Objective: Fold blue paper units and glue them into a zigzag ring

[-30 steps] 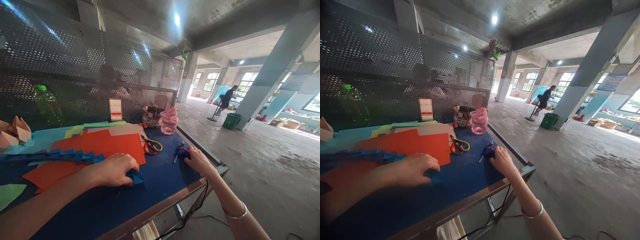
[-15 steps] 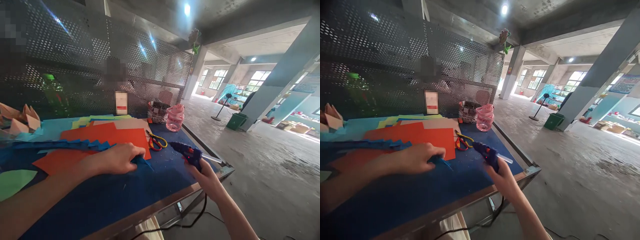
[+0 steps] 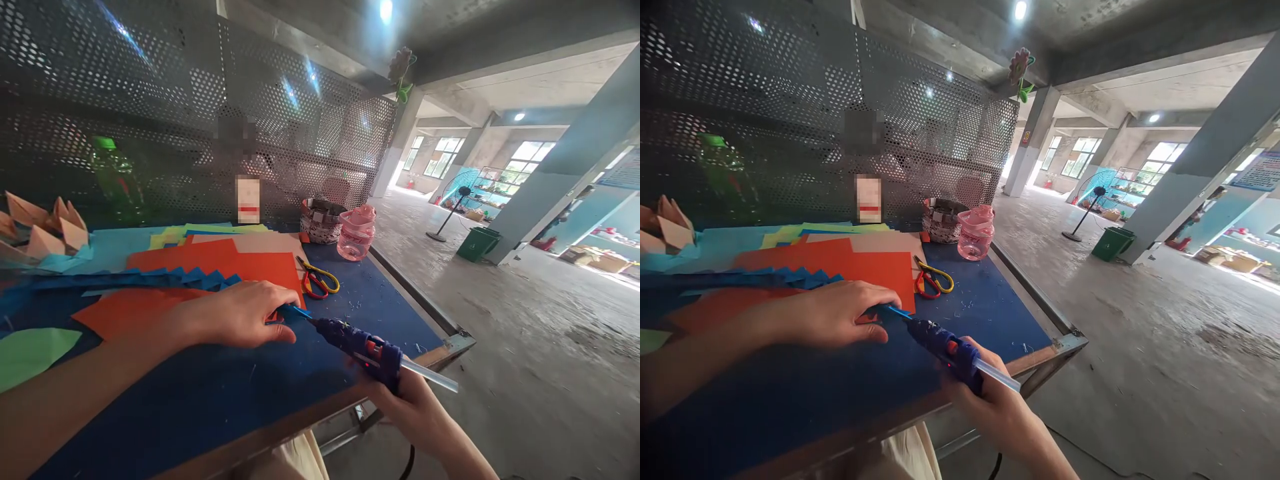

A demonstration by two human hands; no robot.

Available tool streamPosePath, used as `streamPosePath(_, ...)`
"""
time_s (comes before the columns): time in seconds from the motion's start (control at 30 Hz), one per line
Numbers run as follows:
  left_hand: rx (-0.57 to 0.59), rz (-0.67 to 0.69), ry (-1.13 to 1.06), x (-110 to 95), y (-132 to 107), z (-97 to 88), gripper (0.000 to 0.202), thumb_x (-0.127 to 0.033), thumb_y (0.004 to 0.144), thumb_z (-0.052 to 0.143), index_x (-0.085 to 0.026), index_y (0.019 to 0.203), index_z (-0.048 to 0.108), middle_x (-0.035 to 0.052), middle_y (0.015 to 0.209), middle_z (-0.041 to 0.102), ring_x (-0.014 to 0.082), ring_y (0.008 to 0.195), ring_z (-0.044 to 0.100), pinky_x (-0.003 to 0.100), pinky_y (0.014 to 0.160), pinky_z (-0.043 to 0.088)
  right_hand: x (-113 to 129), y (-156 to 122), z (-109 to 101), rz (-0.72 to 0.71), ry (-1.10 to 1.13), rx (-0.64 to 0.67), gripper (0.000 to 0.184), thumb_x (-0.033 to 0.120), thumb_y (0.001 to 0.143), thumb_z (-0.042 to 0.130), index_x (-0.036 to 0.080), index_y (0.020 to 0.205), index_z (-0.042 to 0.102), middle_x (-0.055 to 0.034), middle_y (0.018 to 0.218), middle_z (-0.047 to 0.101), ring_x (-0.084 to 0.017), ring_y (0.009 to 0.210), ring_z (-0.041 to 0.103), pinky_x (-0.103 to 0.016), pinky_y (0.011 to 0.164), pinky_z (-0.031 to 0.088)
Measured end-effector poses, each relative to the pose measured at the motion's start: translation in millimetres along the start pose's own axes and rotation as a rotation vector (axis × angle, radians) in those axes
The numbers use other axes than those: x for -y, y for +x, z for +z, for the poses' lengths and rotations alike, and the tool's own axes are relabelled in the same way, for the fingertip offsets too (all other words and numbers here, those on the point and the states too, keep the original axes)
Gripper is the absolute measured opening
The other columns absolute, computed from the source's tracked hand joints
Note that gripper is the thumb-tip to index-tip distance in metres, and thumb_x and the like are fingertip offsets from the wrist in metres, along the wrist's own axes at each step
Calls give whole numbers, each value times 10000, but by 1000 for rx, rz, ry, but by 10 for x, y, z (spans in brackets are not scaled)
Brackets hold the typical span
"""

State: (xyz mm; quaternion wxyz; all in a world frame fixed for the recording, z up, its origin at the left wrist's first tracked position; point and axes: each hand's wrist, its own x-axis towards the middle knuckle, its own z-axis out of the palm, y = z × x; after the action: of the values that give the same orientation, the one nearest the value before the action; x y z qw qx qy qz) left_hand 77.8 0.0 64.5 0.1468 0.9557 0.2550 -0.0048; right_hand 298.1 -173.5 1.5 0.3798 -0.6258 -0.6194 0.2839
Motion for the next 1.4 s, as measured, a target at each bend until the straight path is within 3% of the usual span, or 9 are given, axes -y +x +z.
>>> streamPosePath(0.13,-18,21,-33,-42,-7,-19,296,-456,899,410,-245,927,616,35,917,682,213,845,624,269,655,392,16,17,-5,-81,-26,-20,221,321,827,550,159,900,682,-35,790,665,-129,634,572,-203,579,492)
streamPosePath(0.3,-23,55,-14,-81,-4,0,356,-363,945,292,-215,761,559,25,789,658,182,739,608,262,641,377,4,15,21,-116,-86,-67,195,291,825,563,169,931,672,-29,761,656,-126,611,560,-195,543,477)
streamPosePath(0.67,-51,25,48,-113,18,21,207,-268,869,389,-213,739,541,26,786,648,194,748,613,271,651,382,-21,-2,36,-140,-112,-49,196,290,820,558,177,948,653,-23,760,649,-130,623,559,-207,580,489)
streamPosePath(0.9,-64,48,57,-101,8,49,179,-254,854,404,-215,725,522,23,770,641,198,737,614,280,656,385,-21,6,84,-131,-142,-79,188,348,820,560,183,862,642,-12,696,605,-130,600,528,-213,580,482)
streamPosePath(1.1,-54,47,72,-131,-8,32,186,-256,862,397,-213,727,518,22,780,640,200,740,611,287,652,383,12,22,99,-143,-236,-52,162,303,845,524,191,762,607,-2,675,572,-128,602,515,-209,586,471)
streamPosePath(1.4,-69,49,82,-117,-1,45,193,-257,862,405,-210,728,536,28,779,647,201,726,611,293,634,374,-12,-8,107,-168,-246,-33,153,308,853,515,198,896,612,-14,716,616,-142,618,548,-210,580,466)
